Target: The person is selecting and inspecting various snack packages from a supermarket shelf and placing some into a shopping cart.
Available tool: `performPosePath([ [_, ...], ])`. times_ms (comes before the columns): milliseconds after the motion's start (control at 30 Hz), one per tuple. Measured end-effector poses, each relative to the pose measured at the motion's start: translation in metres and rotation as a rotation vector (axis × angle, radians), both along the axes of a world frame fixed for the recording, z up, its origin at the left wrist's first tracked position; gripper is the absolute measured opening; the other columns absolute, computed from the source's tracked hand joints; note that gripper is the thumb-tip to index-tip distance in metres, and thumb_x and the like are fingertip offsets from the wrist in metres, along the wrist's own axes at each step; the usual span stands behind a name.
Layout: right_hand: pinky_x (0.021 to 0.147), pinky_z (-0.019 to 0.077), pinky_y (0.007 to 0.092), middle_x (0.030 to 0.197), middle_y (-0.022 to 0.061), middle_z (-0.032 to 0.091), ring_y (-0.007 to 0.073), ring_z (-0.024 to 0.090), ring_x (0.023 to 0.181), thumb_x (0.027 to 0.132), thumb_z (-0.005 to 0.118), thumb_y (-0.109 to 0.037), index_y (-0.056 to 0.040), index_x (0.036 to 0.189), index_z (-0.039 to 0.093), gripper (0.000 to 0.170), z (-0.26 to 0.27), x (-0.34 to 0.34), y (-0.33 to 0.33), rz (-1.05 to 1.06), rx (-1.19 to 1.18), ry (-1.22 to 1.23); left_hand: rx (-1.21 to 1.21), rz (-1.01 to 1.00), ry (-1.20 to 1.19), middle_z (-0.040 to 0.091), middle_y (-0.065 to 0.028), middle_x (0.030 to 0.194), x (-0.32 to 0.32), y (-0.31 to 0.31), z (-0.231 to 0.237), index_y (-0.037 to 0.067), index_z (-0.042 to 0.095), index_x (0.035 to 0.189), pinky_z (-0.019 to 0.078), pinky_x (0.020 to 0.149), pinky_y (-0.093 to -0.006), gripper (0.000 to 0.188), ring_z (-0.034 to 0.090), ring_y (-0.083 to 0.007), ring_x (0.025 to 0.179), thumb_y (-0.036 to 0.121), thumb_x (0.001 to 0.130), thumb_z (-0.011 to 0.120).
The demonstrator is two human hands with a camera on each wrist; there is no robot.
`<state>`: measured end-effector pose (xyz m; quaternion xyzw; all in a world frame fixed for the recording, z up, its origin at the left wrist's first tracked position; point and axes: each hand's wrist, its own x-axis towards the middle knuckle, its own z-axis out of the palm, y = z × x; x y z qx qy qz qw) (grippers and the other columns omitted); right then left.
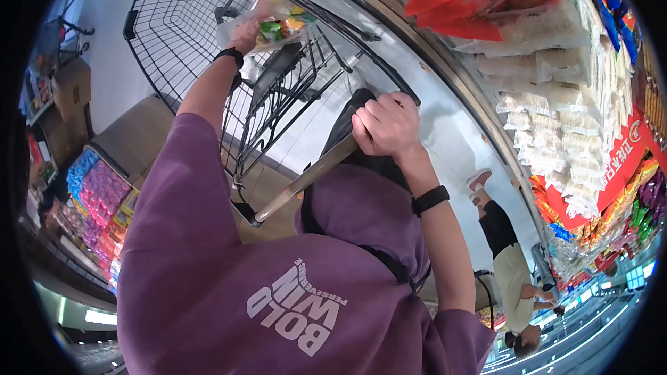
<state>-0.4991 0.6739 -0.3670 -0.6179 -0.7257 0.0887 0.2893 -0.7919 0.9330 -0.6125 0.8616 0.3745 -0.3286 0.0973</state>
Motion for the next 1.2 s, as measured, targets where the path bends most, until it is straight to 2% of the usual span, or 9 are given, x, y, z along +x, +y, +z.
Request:
performPosePath([
  [433,0.068,0.041,0.0305,0.061,-0.0017,0.048,0.0159,0.047,0.057,0.068,0.065,-0.016,-0.0127,0.063,0.058,0.009,0.001,0.0,0.0,-0.001,-0.005,0.015,0.036,-0.163,0.01,0.068,-0.0099,0.1,-0.012,0.0,0.002,0.011,0.064,0.105,0.0538,0.074,-0.0366,0.021,0.066,-0.0245,0.093,0.01,0.091,0.048],
  [633,0.067,0.0411,0.0312,0.059,-0.0012,0.045,0.016,0.047,0.057,0.066,0.067,-0.016,-0.0136,0.059,0.055,0.013,-0.001,0.001,-0.001,-0.002,0.006,0.006,0.043,-0.252,0.138,0.062,-0.0101,0.114,-0.003,-0.012,0.02,0.011,0.064,0.105,0.0489,0.084,-0.0426,0.021,0.059,-0.0257,0.109,0.012,0.092,0.047],
  [667,0.067,0.0411,0.0314,0.059,-0.0012,0.044,0.0161,0.046,0.057,0.066,0.067,-0.016,-0.0137,0.059,0.055,0.014,-0.002,0.001,-0.001,0.002,-0.002,0.002,0.168,-0.307,0.091,0.059,-0.0082,0.119,-0.004,-0.016,0.023,0.01,0.065,0.103,0.0459,0.089,-0.0433,0.021,0.055,-0.0249,0.116,0.022,0.091,0.052],
  [767,0.066,0.0407,0.0316,0.058,-0.0014,0.043,0.016,0.046,0.057,0.065,0.068,-0.015,-0.0144,0.058,0.054,0.015,-0.006,-0.001,-0.002,0.004,0.041,0.005,0.059,-0.249,-0.003,0.063,-0.0098,0.111,0.001,-0.011,0.043,0.008,0.066,0.103,0.0473,0.086,-0.0429,0.03,0.06,-0.0246,0.108,0.032,0.087,0.06],
  [833,0.067,0.0405,0.0313,0.059,-0.0016,0.044,0.016,0.047,0.058,0.066,0.068,-0.015,-0.0147,0.058,0.055,0.015,-0.007,0.001,-0.002,0.011,0.102,0.013,-0.178,-0.007,-0.089,0.067,-0.0175,0.098,0.011,-0.002,0.07,0.002,0.063,0.105,0.0515,0.077,-0.0453,0.043,0.066,-0.033,0.087,0.038,0.081,0.068],
  [967,0.07,0.0415,0.0307,0.059,-0.0018,0.049,0.0156,0.05,0.062,0.072,0.065,-0.015,-0.0126,0.061,0.059,0.013,0.0,0.003,-0.003,0.055,0.053,-0.002,-0.204,0.104,-0.541,0.066,-0.0252,0.089,0.011,-0.013,0.124,0.004,0.053,0.125,0.052,0.074,-0.0484,0.053,0.063,-0.0437,0.084,0.028,0.081,0.068],
  [1067,0.074,0.0426,0.0316,0.061,-0.0012,0.055,0.0161,0.053,0.064,0.075,0.063,-0.015,-0.0112,0.062,0.06,0.015,0.005,0.004,-0.004,0.038,0.097,0.028,-0.116,0.33,-0.717,0.065,-0.0262,0.082,0.032,-0.05,0.215,-0.004,0.059,0.11,0.0523,0.073,-0.0453,0.049,0.066,-0.0417,0.08,0.033,0.08,0.07],
  [1133,0.075,0.0421,0.0322,0.06,-0.0003,0.056,0.0166,0.054,0.064,0.078,0.063,-0.017,-0.0106,0.062,0.061,0.018,0.003,0.002,-0.006,0.039,0.11,0.056,-0.087,0.574,-0.734,0.062,-0.0207,0.066,0.033,-0.076,0.252,-0.007,0.062,0.093,0.0496,0.061,-0.0385,0.04,0.063,-0.0261,0.061,0.031,0.081,0.069],
  [1200,0.076,0.0412,0.0325,0.06,0.001,0.057,0.0174,0.054,0.064,0.082,0.062,-0.019,-0.0104,0.065,0.062,0.019,0.006,0.001,-0.008,0.044,0.046,0.111,-0.26,0.779,-0.931,0.064,-0.0083,0.071,0.025,-0.104,0.261,-0.005,0.063,0.092,0.0475,0.058,-0.0304,0.035,0.059,-0.0118,0.063,0.03,0.086,0.065],
])
